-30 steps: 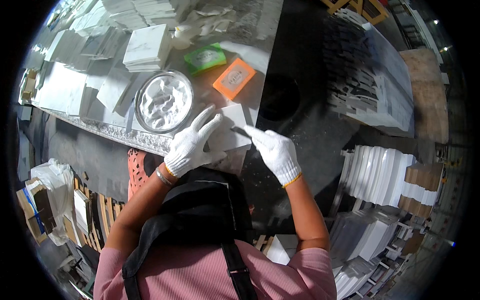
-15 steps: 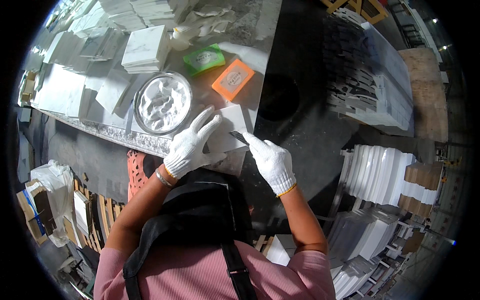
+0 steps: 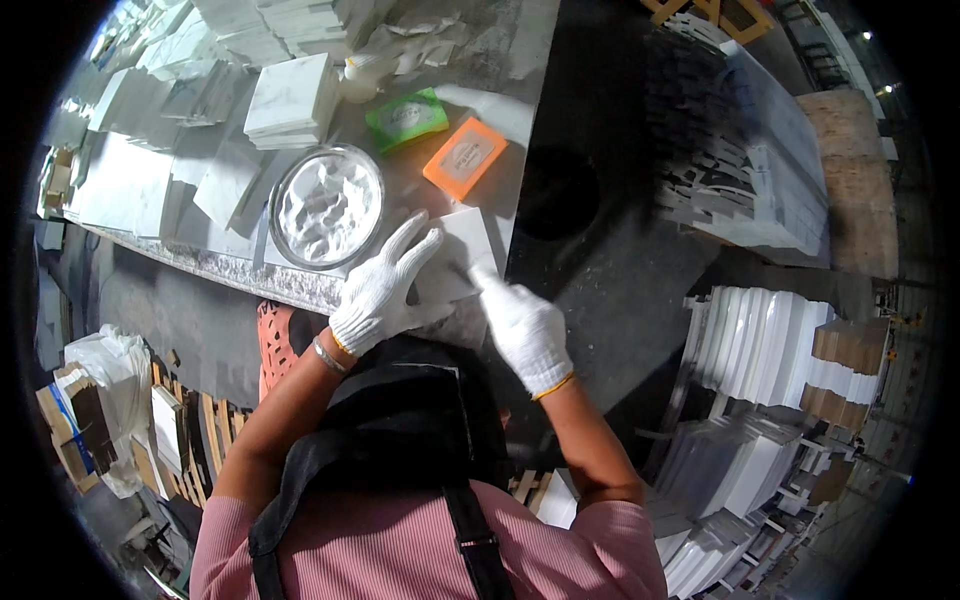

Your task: The person applies a white paste to the edges of small white square tiles using a metal spatula, then smooths the edges with an orange block. The person repeats this process on multiple tiles at a workbench.

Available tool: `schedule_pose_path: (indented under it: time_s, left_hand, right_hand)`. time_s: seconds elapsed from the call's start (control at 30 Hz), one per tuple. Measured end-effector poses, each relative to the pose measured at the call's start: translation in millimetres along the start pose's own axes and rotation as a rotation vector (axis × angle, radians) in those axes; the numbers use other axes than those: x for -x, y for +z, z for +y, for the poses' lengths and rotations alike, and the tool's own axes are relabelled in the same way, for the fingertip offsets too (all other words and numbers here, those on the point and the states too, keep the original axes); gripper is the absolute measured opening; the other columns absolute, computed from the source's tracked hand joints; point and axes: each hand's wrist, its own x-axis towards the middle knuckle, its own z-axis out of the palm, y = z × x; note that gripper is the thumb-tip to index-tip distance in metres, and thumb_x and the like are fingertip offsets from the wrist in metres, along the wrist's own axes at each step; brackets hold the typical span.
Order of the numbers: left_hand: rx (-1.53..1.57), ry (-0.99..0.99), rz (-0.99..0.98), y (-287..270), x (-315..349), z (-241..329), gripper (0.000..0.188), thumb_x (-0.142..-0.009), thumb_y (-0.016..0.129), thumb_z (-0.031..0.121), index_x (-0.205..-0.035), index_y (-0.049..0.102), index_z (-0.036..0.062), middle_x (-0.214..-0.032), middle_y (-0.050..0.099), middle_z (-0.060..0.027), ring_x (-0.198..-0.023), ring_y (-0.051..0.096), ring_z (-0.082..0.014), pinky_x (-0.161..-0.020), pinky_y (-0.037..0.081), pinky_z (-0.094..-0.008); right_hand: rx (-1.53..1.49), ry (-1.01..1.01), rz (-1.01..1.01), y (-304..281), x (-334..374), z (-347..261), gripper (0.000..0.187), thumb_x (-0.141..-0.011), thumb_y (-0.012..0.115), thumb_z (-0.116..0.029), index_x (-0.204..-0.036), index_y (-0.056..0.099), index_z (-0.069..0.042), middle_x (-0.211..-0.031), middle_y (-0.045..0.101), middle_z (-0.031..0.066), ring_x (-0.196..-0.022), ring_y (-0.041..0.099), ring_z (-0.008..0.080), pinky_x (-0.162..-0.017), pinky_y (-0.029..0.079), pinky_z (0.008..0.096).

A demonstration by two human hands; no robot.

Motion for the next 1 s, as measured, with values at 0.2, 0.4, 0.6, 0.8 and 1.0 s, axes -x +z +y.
schedule_pose_path:
  time_s: [0.2,0.4,0.6,0.8,1.0]
  left_hand:
    - [-0.03,-0.018,0.002,-2,13,4,0.082,-0.071,0.088,0.038,-0.143,0.058,0.0118,-0.158,0.042,-0.0204,-0.142,0.045,-0.0418,-0.108,0.046,-0.0498]
    - [-0.1,0.106,0.118,-13,68,24,0.036,-0.065,0.089,0.027,-0.094,0.077,0.011,-0.144,0.058,-0.0173,-0.131,0.054,-0.042,-0.101,0.046,-0.0505]
    - [0.487,-0.216,-0.215,-18,66,45,0.04,-0.096,0.073,0.034,-0.119,0.07,0.001,-0.106,0.073,-0.0125,-0.092,0.071,-0.0225,-0.08,0.056,-0.0314]
    - [0.984,-0.528,0.049,-1,57,45,0.033,-0.104,0.063,0.029,-0.106,0.072,-0.0028,-0.091,0.072,-0.0043,-0.08,0.061,-0.0104,-0.075,0.052,-0.0292]
    - [1.45,-0.588,0.049,3,52,42,0.039,-0.11,0.053,0.033,-0.112,0.071,-0.0014,-0.101,0.074,-0.0076,-0.088,0.066,-0.0134,-0.084,0.052,-0.0286]
  right_hand:
    - [-0.276,0.004,-0.097,4,29,-16,0.037,-0.095,0.066,-0.005,-0.132,0.068,-0.005,-0.096,0.075,0.0127,-0.074,0.069,0.0202,-0.065,0.057,0.0333]
    - [-0.649,0.421,-0.158,-12,54,-46,0.044,-0.098,0.064,0.0,-0.141,0.061,-0.001,-0.128,0.071,0.0201,-0.09,0.074,0.0144,-0.074,0.058,0.0296]
    - [-0.584,0.089,-0.093,20,54,-61,0.061,-0.094,0.06,0.006,-0.152,0.049,-0.004,-0.124,0.071,0.0219,-0.09,0.075,0.0197,-0.077,0.059,0.0341]
    - [-0.954,0.464,-0.267,-18,63,-70,0.066,-0.096,0.064,0.0,-0.157,0.041,-0.005,-0.091,0.077,0.0109,-0.072,0.07,0.0101,-0.069,0.058,0.0248]
    - [-0.946,0.603,-0.182,-32,68,-60,0.063,-0.098,0.064,-0.003,-0.157,0.041,-0.003,-0.098,0.077,0.0143,-0.077,0.072,0.0125,-0.074,0.06,0.0269]
